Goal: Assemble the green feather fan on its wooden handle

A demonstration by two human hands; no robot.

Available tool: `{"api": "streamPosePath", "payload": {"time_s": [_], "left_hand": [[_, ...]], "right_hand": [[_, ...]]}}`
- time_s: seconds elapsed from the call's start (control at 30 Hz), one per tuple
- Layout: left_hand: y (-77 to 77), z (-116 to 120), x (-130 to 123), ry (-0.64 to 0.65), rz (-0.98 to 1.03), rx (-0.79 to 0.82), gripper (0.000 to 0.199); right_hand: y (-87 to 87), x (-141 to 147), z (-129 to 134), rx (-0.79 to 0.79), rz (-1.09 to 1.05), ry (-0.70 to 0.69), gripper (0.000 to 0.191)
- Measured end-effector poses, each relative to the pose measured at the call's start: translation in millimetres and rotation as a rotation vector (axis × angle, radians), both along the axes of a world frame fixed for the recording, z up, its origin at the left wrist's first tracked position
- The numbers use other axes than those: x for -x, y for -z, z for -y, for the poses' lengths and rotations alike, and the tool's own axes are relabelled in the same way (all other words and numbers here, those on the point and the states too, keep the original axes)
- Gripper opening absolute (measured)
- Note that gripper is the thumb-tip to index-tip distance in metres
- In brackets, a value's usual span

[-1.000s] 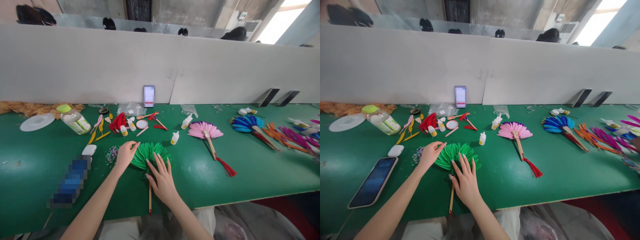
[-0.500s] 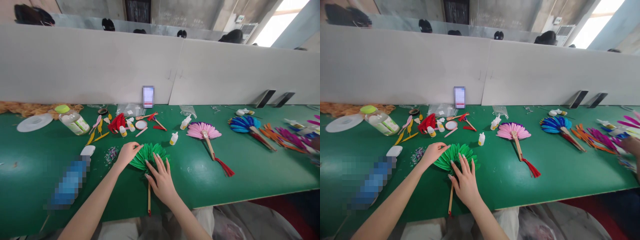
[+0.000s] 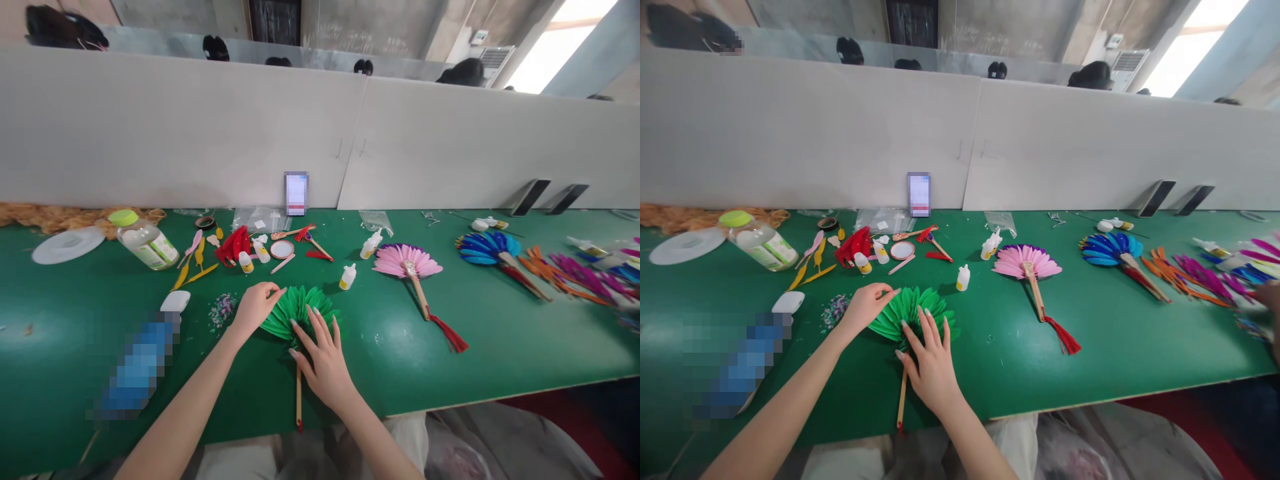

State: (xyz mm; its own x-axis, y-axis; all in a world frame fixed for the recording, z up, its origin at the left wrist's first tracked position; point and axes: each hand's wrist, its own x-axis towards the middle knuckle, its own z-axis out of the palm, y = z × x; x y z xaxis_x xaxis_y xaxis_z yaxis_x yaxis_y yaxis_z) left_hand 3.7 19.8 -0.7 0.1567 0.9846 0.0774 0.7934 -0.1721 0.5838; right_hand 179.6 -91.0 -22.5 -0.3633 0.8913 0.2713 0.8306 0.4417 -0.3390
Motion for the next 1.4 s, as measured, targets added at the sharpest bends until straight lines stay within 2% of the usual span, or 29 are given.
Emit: {"api": "streamPosePath", "payload": {"time_s": [0.13,0.27,0.73,1.0,1.2,1.4], "left_hand": [[-9.7,0.4,-4.6,0.056,-0.016,-0.065,0.036],[-15.1,-2.3,-8.8,0.084,-0.037,-0.056,0.034],[-1.2,-4.2,-2.3,0.022,-0.123,-0.031,0.029],[-8.6,-2.7,5.6,-0.063,-0.029,-0.062,0.04],[-21.3,11.3,20.9,-0.13,0.028,-0.056,0.041],[-17.3,37.3,35.6,-0.139,0.014,-0.066,0.042]], "right_hand": [[-0.1,-1.5,1.8,-0.005,-0.007,-0.004,0.048],[0.2,-1.9,2.3,0.0,-0.008,-0.002,0.048],[2.1,-1.5,0.3,-0.002,-0.03,0.003,0.046],[3.1,-1.4,-1.5,0.001,-0.047,0.012,0.045],[1.6,-4.2,0.1,-0.003,-0.034,0.032,0.051],[2.8,-6.3,3.2,-0.037,0.008,0.016,0.055]]}}
